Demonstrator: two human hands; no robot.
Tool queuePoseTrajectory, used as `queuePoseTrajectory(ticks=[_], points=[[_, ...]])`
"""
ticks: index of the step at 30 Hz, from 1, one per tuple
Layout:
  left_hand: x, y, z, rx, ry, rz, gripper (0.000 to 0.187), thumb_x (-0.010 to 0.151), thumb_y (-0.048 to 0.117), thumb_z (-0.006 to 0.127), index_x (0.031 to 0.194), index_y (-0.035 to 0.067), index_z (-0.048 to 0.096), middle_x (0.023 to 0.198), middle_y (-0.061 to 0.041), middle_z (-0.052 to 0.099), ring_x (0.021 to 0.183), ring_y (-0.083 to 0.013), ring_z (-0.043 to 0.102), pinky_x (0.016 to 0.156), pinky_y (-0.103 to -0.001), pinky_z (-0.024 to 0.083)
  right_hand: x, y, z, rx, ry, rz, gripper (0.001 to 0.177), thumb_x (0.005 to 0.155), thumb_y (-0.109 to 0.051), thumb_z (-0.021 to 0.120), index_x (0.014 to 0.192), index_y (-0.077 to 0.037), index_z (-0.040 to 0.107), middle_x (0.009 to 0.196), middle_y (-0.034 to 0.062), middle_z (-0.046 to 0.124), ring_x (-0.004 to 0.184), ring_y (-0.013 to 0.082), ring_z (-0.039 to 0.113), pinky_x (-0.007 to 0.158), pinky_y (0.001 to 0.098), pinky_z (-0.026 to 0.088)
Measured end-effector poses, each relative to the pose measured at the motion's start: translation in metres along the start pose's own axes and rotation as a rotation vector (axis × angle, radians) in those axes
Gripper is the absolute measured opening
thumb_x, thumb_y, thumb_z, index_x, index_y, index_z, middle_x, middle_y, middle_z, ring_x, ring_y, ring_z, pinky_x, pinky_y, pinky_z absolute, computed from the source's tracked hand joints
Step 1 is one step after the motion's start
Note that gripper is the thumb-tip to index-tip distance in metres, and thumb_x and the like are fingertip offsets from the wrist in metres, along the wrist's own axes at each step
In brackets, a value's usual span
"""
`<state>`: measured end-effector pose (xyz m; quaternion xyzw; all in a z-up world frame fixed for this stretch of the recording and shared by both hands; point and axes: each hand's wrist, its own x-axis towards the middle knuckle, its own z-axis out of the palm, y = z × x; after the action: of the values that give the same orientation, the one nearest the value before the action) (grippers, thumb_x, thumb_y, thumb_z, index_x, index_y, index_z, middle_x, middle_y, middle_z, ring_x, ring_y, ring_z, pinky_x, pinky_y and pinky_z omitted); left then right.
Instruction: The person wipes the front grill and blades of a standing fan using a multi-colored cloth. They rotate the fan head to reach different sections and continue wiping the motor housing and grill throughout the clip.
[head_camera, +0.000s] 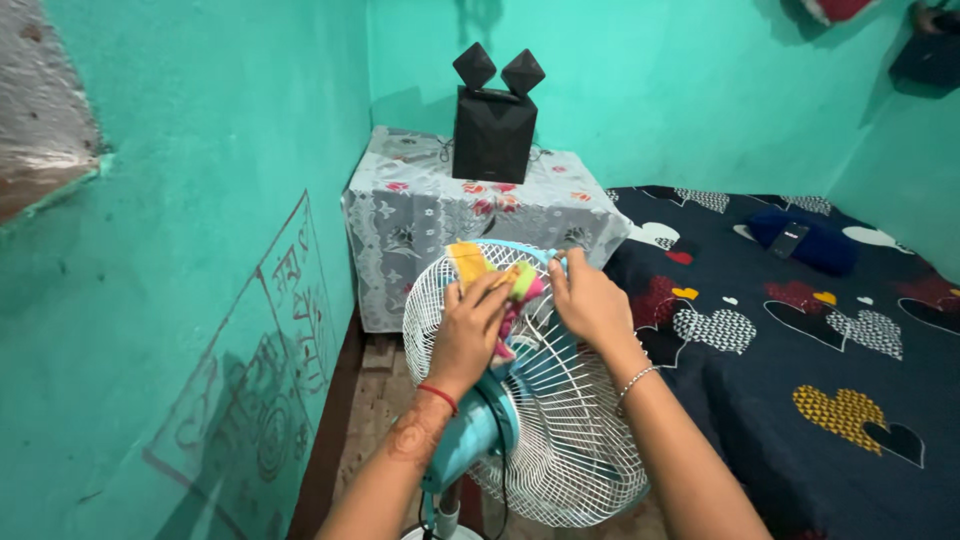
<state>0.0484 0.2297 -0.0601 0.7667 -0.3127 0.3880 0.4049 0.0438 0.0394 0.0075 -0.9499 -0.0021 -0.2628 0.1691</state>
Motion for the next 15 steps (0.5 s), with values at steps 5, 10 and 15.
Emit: queuePoseTrajectory(ticks=[5,10,15], points=[[-0.002,-0.022,0.016,-0.030,0.188,-0.100,0.028,0.096,0.009,0.062,0.123,0.001,0.070,0.130,-0.014,0.066,0.122,-0.0350,0.059,0.105,-0.046,0.042,0.000,0.001,0.002,0.013,0.018,-0.023,0.039,0.104,-0.044,0.041,0.123,-0.012,0.055,0.095,0.0225,0.073,0.090,0.0445,0.069,0.075,0.0560,0.052],[-0.001,-0.058,0.018,-0.100,0.223,-0.311,0.027,0.096,0.016,0.063,0.118,0.001,0.071,0.125,-0.018,0.068,0.116,-0.0353,0.063,0.103,-0.043,0.048,0.001,-0.002,0.002,0.005,0.020,-0.053,0.038,0.105,-0.043,0.041,0.122,-0.012,0.055,0.095,0.0212,0.073,0.087,0.0444,0.069,0.073,0.0559,0.052],[0.002,-0.039,0.015,-0.020,0.337,-0.271,0.027,0.097,0.014,0.065,0.121,0.003,0.072,0.129,-0.013,0.066,0.117,-0.0360,0.059,0.102,-0.045,0.045,-0.004,-0.007,0.000,0.015,0.024,-0.022,0.037,0.103,-0.042,0.042,0.122,-0.013,0.055,0.093,0.0212,0.073,0.087,0.0439,0.070,0.074,0.0551,0.052]])
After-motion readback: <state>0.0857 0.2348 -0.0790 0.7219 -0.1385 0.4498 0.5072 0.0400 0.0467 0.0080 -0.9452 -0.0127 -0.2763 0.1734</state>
